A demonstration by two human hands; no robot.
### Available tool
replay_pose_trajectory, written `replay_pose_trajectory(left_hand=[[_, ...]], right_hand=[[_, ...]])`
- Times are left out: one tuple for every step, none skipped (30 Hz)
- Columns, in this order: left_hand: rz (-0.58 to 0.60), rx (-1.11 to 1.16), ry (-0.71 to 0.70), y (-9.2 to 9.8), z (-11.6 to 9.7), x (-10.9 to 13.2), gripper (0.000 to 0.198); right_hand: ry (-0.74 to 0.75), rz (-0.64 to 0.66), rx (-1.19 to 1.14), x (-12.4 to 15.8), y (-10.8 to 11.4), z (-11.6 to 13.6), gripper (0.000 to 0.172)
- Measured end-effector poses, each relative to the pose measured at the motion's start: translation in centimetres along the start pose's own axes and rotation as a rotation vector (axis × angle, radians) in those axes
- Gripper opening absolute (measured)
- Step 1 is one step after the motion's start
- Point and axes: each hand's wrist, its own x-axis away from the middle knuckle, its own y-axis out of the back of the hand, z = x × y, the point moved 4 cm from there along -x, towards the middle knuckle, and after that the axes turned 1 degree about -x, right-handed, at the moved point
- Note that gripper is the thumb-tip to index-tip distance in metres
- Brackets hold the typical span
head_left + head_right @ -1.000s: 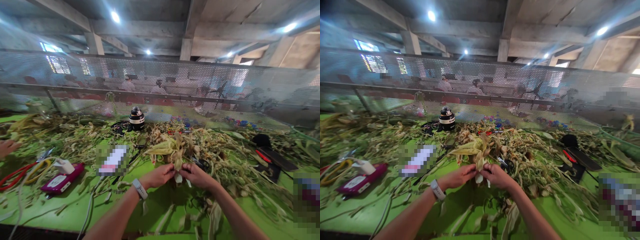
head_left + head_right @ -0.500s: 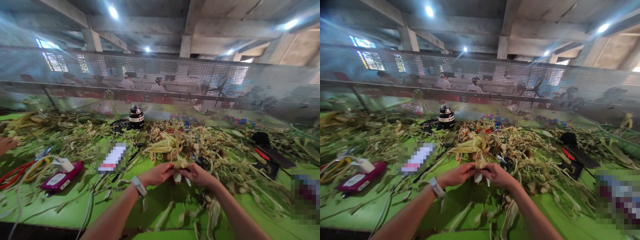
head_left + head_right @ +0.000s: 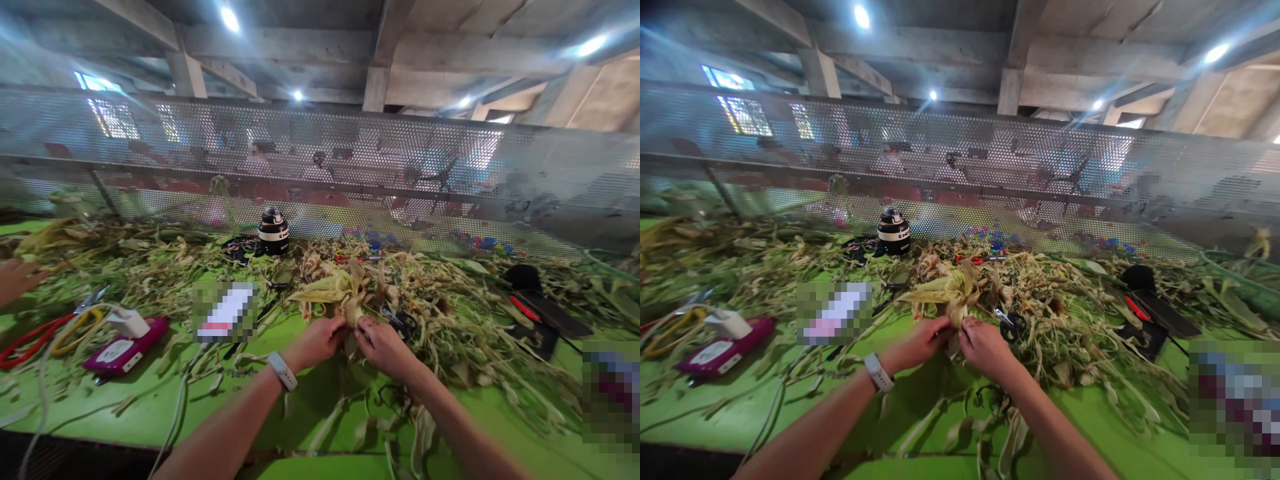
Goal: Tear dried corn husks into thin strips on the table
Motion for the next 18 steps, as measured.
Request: replay_pose_trajectory(left_hand=[[0.005,-0.044,0.007,0.0,0.0,0.0,0.021],[0.012,-0.094,0.02,-0.1,0.0,0.1,0.021],[0.015,-0.15,0.04,-0.1,-0.1,0.1,0.021],[0.016,-0.207,0.064,-0.1,-0.2,0.1,0.022],[0.015,-0.258,0.09,-0.2,-0.3,0.2,0.023],[0.015,-0.297,0.116,-0.2,-0.5,0.2,0.024],[0.018,-0.323,0.135,-0.3,-0.6,0.2,0.024],[0.017,-0.331,0.155,-0.3,-0.8,0.2,0.024],[0.007,-0.33,0.182,-0.1,-0.8,0.2,0.023],[-0.012,-0.325,0.214,0.2,-0.7,0.2,0.022],[-0.041,-0.322,0.252,0.6,-0.4,0.2,0.022],[-0.085,-0.316,0.3,1.3,0.0,0.2,0.022],[-0.122,-0.315,0.339,2.1,0.6,0.3,0.024],[-0.171,-0.306,0.375,2.9,1.3,0.3,0.024],[-0.223,-0.29,0.407,3.8,1.9,0.3,0.025],[-0.268,-0.281,0.447,4.6,2.6,0.4,0.027],[-0.32,-0.249,0.491,5.4,3.3,0.5,0.028],[-0.34,-0.182,0.508,5.8,3.8,0.4,0.027]], right_hand=[[0.002,0.009,0.046,0.0,-0.2,0.1,0.019],[-0.006,0.021,0.088,0.0,-0.3,0.2,0.019],[-0.021,0.034,0.125,0.0,-0.5,0.2,0.019],[-0.039,0.048,0.155,-0.1,-0.8,0.2,0.019],[-0.058,0.058,0.177,-0.1,-1.0,0.3,0.019],[-0.073,0.064,0.192,-0.2,-1.1,0.3,0.02],[-0.082,0.064,0.198,-0.4,-1.2,0.4,0.02],[-0.088,0.052,0.192,-0.5,-1.2,0.5,0.02],[-0.092,0.027,0.167,-0.7,-1.0,0.5,0.02],[-0.1,-0.012,0.115,-0.7,-0.5,0.5,0.019],[-0.113,-0.059,0.029,-0.7,0.3,0.3,0.018],[-0.127,-0.109,-0.097,-0.6,1.3,0.0,0.017],[-0.146,-0.165,-0.267,-0.2,2.7,-0.5,0.017],[-0.161,-0.194,-0.481,0.4,4.1,-1.1,0.018],[-0.141,-0.227,-0.729,1.2,5.8,-1.7,0.018],[-0.094,-0.36,-0.982,2.2,7.9,-2.5,0.015],[-0.014,-0.473,-1.21,3.3,9.9,-3.2,0.011],[0.086,-0.596,-1.423,4.6,11.7,-4.0,0.01]])
